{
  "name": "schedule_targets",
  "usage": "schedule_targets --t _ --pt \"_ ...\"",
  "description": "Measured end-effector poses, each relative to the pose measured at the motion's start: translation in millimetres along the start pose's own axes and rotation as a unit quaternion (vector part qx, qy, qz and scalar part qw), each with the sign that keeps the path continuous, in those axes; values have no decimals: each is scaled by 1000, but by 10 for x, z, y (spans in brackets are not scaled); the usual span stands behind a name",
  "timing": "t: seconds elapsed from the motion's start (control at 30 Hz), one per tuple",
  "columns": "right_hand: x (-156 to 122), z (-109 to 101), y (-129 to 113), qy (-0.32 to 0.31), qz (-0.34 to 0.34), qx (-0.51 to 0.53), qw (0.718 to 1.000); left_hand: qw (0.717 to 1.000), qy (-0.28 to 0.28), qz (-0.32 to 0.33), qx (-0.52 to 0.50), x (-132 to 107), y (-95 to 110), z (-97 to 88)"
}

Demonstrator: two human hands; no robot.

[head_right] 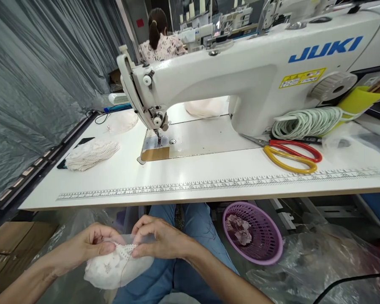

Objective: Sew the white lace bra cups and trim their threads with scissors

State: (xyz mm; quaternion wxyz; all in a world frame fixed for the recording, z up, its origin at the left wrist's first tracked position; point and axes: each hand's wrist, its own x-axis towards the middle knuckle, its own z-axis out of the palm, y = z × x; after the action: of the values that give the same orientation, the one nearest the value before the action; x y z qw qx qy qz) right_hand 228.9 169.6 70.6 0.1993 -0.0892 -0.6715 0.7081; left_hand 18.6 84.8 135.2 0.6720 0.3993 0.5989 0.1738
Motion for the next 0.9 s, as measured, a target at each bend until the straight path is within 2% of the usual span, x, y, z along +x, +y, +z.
schedule_targets --t 0.2,0.5,0.9 --pt "-35 -13 -38 -15 5 -3 1000 999 -10 7 -32 -14 -111 -19" --pt "-32 28 -3 -22 27 38 999 998 -21 29 52 -81 -33 12" --pt "-10 37 61 -43 27 42 998 998 -3 21 53 -92 -84 -14"
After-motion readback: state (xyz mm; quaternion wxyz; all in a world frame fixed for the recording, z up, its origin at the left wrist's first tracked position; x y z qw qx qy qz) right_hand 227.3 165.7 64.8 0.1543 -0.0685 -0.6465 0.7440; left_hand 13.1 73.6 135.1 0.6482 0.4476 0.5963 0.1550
